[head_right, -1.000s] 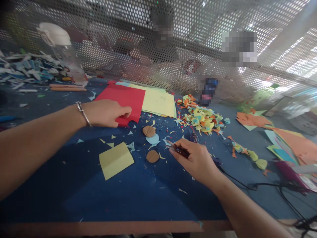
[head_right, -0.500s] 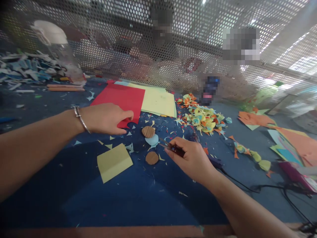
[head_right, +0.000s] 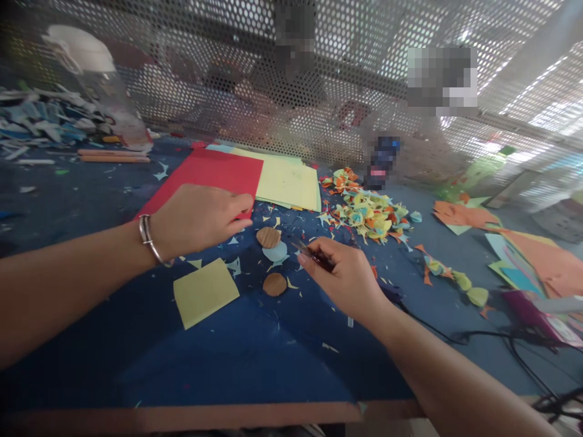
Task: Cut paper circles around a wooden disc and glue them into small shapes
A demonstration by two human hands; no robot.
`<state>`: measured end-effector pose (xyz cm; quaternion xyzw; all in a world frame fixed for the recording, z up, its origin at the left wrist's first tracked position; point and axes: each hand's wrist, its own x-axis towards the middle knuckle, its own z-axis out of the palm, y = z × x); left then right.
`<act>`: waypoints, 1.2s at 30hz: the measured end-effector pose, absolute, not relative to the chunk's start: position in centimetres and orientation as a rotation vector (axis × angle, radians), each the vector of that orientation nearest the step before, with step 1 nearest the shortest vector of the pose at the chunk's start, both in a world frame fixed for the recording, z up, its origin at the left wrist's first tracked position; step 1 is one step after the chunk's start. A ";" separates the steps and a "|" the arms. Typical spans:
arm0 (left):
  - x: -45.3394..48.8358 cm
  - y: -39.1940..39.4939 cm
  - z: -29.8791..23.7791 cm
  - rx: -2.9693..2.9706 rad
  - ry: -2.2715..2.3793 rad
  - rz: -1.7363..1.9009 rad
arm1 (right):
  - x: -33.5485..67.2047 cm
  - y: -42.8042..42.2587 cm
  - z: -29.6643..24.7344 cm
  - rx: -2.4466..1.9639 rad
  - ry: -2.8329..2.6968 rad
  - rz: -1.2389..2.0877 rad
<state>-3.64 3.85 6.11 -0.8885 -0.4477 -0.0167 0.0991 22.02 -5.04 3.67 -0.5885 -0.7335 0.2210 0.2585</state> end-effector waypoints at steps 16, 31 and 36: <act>-3.4 3.0 5.9 -2.528 -1.211 -0.358 | 21.9 -3.8 2.8 -1.524 -1.858 0.643; -1.7 0.5 3.2 -2.629 -0.269 -0.963 | 21.5 -3.6 2.6 -1.288 -1.150 0.900; -2.1 1.4 2.9 -2.610 -0.307 -0.982 | 21.6 -3.7 2.8 -1.168 -1.080 0.901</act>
